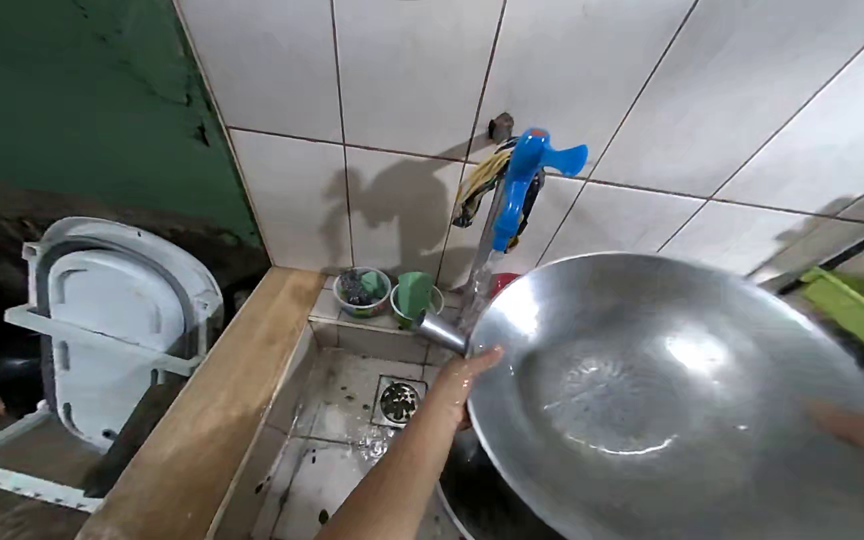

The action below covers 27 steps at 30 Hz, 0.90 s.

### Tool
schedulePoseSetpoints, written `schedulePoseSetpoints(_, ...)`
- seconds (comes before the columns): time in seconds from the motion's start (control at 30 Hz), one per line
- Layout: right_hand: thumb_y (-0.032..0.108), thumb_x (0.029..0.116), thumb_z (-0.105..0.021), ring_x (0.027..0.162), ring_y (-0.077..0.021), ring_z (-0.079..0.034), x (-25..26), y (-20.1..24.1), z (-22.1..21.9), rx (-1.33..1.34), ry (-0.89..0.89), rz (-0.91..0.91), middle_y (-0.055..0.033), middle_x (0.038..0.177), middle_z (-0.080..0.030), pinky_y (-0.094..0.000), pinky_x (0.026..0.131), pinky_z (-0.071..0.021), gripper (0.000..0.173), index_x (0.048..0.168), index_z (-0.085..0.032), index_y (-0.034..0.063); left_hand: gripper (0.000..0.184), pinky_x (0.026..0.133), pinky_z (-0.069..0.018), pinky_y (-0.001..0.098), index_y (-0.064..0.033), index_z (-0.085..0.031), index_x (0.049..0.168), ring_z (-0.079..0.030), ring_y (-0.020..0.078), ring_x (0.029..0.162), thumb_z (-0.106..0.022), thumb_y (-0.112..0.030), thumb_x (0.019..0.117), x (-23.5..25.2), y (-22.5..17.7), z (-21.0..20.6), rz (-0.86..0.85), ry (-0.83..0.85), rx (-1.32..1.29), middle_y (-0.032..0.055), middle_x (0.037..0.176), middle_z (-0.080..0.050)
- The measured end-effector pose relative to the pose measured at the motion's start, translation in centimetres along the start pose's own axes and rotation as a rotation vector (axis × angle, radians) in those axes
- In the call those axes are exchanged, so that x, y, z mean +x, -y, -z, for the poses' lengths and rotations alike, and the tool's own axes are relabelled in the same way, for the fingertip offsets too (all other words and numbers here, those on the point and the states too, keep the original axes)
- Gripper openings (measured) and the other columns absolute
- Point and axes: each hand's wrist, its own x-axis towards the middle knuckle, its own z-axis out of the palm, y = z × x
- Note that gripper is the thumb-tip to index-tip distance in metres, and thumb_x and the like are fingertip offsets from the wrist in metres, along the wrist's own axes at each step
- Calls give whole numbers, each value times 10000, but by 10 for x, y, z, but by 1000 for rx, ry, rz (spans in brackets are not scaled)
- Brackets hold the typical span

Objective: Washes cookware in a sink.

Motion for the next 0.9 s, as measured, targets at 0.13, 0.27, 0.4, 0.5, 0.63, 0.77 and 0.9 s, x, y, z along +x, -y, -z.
schedulePoseSetpoints(0.13,-8,974,-583,994,-270,-654,-2,-21,-46,153,186,-78,-200,1249,-611,-504,814,-561,508,1461,-469,85,445,959,-524,276,-137,-422,1508,-601,52,1136,-374,-322,1106,-20,-15,38,-247,-15,18,16,1330,-604)
schedulePoseSetpoints(0.27,-2,949,-637,1116,-386,-641,-6,-16,-95,56,373,-80,-243,1334,-607,-604,900,-527,645,1543,-423,132,388,858,-588,332,-114,-573,1339,-681,118,1015,-399,-367,1101,-43,-39,65,-315,-206,-1,51,1151,-697)
schedulePoseSetpoints(0.4,186,1030,-596,1259,-492,-573,16,-18,-153,-452,508,242,-292,1435,-536,-673,1009,-466,672,1626,-288,139,308,741,-546,252,-97,-570,1107,-607,55,798,-410,-360,1100,-72,-44,58,-414,-487,29,4,902,-598)
schedulePoseSetpoints(0.5,429,1029,-572,1506,-514,-265,26,-24,-213,-643,347,673,-281,1631,-306,-734,1184,-187,676,1590,-387,102,266,783,-592,317,-91,-604,1190,-675,117,869,-504,-305,1070,-79,-33,57,-489,-483,-73,50,967,-675)
schedulePoseSetpoints(0.63,566,1039,-427,1548,-499,-147,13,14,-294,-453,192,708,-270,1665,-226,-747,1193,-88,717,1589,-390,108,255,803,-610,384,-70,-601,1199,-694,182,920,-503,-266,1071,-78,-24,47,-471,-430,-170,99,1006,-685)
schedulePoseSetpoints(0.77,405,1104,-279,1561,-443,-166,-62,86,-339,100,295,684,-246,1679,-209,-651,1242,-146,629,1625,-267,53,255,813,-605,384,-51,-608,1186,-695,188,923,-491,-244,1068,-67,-14,43,-478,-386,-192,115,1001,-690)
schedulePoseSetpoints(0.9,325,1127,-263,1585,-307,-165,-124,84,-275,342,931,716,-166,1694,-230,-482,1292,-160,553,1605,-326,54,344,839,-572,321,-90,-625,1173,-662,112,943,-436,-362,1084,-65,-10,65,-545,-437,-43,42,1004,-678)
